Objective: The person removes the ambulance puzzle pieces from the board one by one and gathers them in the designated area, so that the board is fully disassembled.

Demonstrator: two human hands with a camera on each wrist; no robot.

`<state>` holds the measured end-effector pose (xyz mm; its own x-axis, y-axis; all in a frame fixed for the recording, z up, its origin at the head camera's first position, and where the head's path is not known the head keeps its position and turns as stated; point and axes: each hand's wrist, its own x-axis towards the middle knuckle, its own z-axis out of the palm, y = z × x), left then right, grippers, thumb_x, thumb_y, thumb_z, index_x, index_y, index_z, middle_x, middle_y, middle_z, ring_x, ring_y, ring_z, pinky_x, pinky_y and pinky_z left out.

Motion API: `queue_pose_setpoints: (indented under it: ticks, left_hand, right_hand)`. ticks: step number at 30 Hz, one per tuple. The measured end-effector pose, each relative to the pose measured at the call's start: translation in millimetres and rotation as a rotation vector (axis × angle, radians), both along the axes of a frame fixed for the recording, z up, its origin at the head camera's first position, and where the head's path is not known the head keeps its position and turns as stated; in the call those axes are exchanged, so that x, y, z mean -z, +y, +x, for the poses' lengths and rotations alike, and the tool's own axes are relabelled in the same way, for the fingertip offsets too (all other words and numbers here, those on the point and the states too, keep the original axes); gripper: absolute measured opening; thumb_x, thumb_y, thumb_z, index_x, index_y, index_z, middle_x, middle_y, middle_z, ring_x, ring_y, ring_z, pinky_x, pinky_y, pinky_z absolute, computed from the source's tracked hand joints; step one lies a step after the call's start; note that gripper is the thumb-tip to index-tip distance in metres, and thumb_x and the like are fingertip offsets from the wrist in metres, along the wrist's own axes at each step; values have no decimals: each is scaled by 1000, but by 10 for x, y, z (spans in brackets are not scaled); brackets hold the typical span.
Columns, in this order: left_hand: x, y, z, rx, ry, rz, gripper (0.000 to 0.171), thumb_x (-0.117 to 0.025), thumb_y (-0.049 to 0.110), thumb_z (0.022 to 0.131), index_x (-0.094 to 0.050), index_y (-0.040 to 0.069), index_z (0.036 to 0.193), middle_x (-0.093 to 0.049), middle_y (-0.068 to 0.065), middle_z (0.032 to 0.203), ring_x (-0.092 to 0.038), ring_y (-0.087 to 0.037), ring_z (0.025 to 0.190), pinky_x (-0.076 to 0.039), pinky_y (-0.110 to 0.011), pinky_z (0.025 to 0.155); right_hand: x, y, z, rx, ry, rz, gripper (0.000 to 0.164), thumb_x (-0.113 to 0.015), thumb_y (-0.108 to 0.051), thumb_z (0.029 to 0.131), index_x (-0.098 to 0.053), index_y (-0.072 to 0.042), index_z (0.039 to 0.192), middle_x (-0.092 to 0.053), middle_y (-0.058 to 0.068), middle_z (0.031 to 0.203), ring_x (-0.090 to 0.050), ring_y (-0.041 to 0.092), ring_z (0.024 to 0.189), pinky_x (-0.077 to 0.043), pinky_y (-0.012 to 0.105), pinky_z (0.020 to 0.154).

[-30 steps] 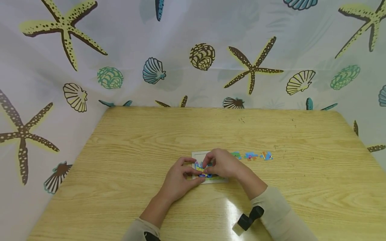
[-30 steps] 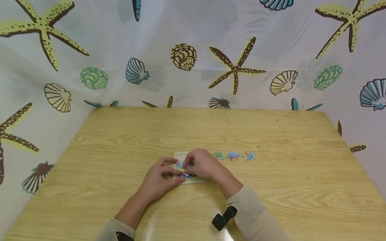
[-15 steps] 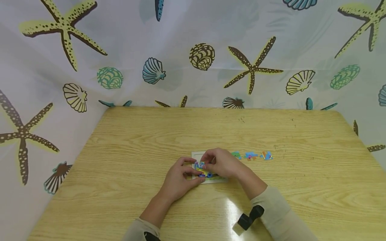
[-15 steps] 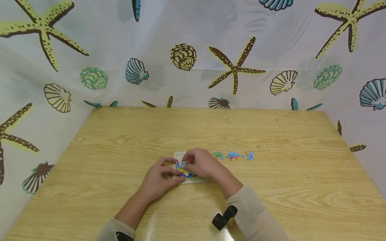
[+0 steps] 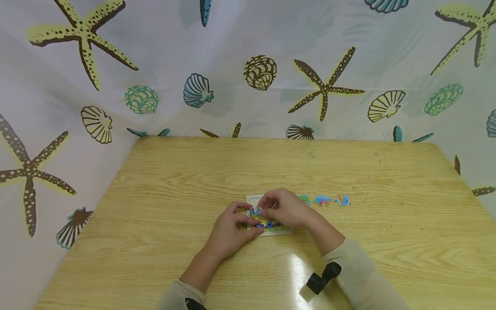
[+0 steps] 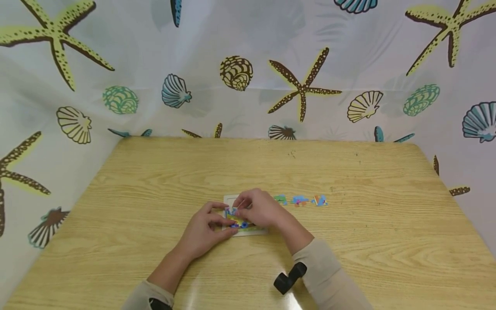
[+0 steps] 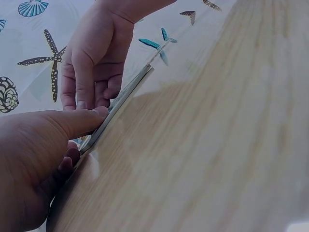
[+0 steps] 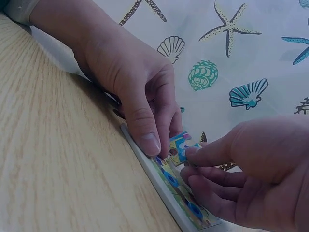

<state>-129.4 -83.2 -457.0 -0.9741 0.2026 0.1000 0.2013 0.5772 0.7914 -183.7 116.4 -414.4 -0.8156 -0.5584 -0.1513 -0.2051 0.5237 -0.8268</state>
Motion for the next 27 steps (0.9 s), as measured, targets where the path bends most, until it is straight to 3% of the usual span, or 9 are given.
queue_pose_setpoints:
  ticks: [8, 16, 27]
  left_hand:
    - [-24, 6, 5, -10, -40, 17, 12, -87, 25, 77, -82, 18, 85, -60, 3, 128, -56, -9, 90, -45, -26, 77]
    - [-12, 5, -1, -7, -33, 11, 12, -87, 25, 77, -82, 18, 86, -60, 2, 128, -55, -11, 93, -45, -26, 78]
    - [-11, 11, 0, -18, -30, 4, 14, -88, 26, 77, -82, 18, 87, -60, 3, 127, -56, -13, 99, -45, -26, 79]
  right_hand:
    - [-30, 49, -27, 15, -92, -66, 14, -66, -13, 96, -70, -6, 108, -71, 8, 93, -68, 16, 75, -56, 29, 68]
    - [-84, 208, -74, -13, -239, -138, 20, -64, -6, 96, -67, -1, 115, -72, 13, 95, -72, 22, 84, -59, 36, 79]
    - [-201, 474, -167, -14, -296, -131, 22, -63, -4, 96, -64, 1, 118, -70, 14, 93, -72, 24, 85, -59, 39, 83]
